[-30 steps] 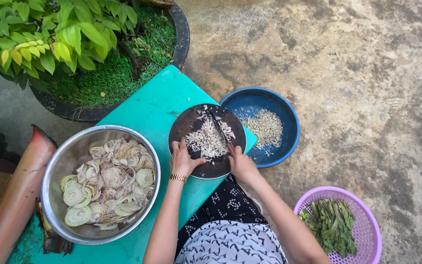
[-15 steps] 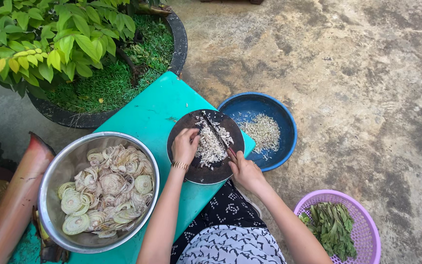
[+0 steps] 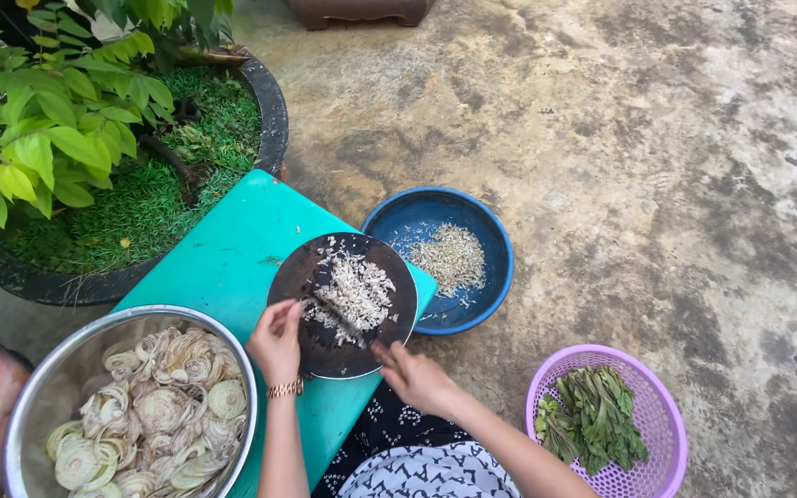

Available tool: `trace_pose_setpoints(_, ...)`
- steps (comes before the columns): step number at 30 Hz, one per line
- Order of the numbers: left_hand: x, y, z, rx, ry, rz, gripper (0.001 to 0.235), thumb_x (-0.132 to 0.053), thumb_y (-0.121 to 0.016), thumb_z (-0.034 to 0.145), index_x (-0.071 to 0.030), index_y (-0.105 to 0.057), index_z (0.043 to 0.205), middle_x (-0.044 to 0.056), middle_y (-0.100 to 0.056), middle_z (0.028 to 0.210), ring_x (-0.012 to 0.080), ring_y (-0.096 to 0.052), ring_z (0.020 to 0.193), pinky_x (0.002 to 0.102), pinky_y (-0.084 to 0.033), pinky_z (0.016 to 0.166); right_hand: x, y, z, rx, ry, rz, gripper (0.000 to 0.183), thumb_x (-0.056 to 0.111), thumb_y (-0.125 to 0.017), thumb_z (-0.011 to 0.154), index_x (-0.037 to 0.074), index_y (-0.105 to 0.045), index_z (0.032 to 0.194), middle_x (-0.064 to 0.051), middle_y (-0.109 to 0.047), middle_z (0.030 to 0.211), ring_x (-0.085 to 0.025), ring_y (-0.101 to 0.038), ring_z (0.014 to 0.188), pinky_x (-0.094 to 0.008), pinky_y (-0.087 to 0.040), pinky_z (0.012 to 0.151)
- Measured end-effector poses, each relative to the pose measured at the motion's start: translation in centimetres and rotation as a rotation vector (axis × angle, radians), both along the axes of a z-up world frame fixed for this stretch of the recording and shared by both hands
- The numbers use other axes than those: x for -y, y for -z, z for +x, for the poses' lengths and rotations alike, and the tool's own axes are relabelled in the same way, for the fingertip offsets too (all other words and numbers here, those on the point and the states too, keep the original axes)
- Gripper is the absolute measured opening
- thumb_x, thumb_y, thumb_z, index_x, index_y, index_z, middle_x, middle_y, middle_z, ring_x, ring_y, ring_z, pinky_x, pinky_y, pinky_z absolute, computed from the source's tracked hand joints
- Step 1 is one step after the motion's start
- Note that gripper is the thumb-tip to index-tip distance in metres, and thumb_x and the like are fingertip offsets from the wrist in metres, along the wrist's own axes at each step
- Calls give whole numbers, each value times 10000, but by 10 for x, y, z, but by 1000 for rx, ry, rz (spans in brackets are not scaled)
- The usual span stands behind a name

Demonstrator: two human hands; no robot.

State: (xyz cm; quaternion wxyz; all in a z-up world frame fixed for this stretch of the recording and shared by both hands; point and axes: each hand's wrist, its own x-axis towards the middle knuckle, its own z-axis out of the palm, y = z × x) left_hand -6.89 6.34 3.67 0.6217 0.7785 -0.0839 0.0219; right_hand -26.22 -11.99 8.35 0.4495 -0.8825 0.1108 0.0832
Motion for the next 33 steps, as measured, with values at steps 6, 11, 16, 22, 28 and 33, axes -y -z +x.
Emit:
trace_pose_setpoints(6,-8,11,-24,-22,-41,-63,169,-103,-747,954,23,-740,1067,82,-774,943,99,-720,836,230,-559,752,-2,-14,0,-333,20,162,309,346,-545,1009,81,-452,1137,-218,-689,871,-400,-716,656,-504,-608,657)
trace_pose_setpoints(11,-2,13,-26,-24,20,-51,171,-101,-722,965,21,-731,1084,90,-782,971,109,-747,881,225,-569,789,24,3,6,70,39,-36,290,342,-611,1037,83,-499,1101,-206,-713,753,-326,-678,575,-490,-548,627)
trace_pose_setpoints(16,-4,25,-33,-75,18,16,162,-101,-746,936,11,-755,1054,84,-788,944,116,-741,863,243,-566,759,22,-1,5,-187,97,85,315,362,-546,1022,75,-453,1111,-223,-702,768,-379,-708,599,-489,-586,683)
trace_pose_setpoints(22,-14,36,-35,-27,-33,110,145,-105,-751,943,5,-750,1038,82,-780,918,111,-746,831,245,-574,744,2,31,-10,121,-45,12,305,316,-624,1045,48,-495,1110,-260,-730,871,-438,-695,793,-544,-545,704)
trace_pose_setpoints(28,-25,44,-33,-39,-26,51,143,-100,-744,959,4,-739,1057,89,-771,938,112,-727,847,249,-565,761,21,-13,-1,-294,22,179,349,362,-564,994,51,-485,1131,-197,-714,886,-387,-714,628,-490,-601,640)
trace_pose_setpoints(33,-20,37,-38,-16,-5,37,130,-99,-747,946,-2,-740,1033,81,-760,962,113,-733,855,254,-580,767,26,-4,5,-57,73,11,330,373,-611,1013,79,-523,1133,-231,-708,817,-382,-713,690,-502,-560,682)
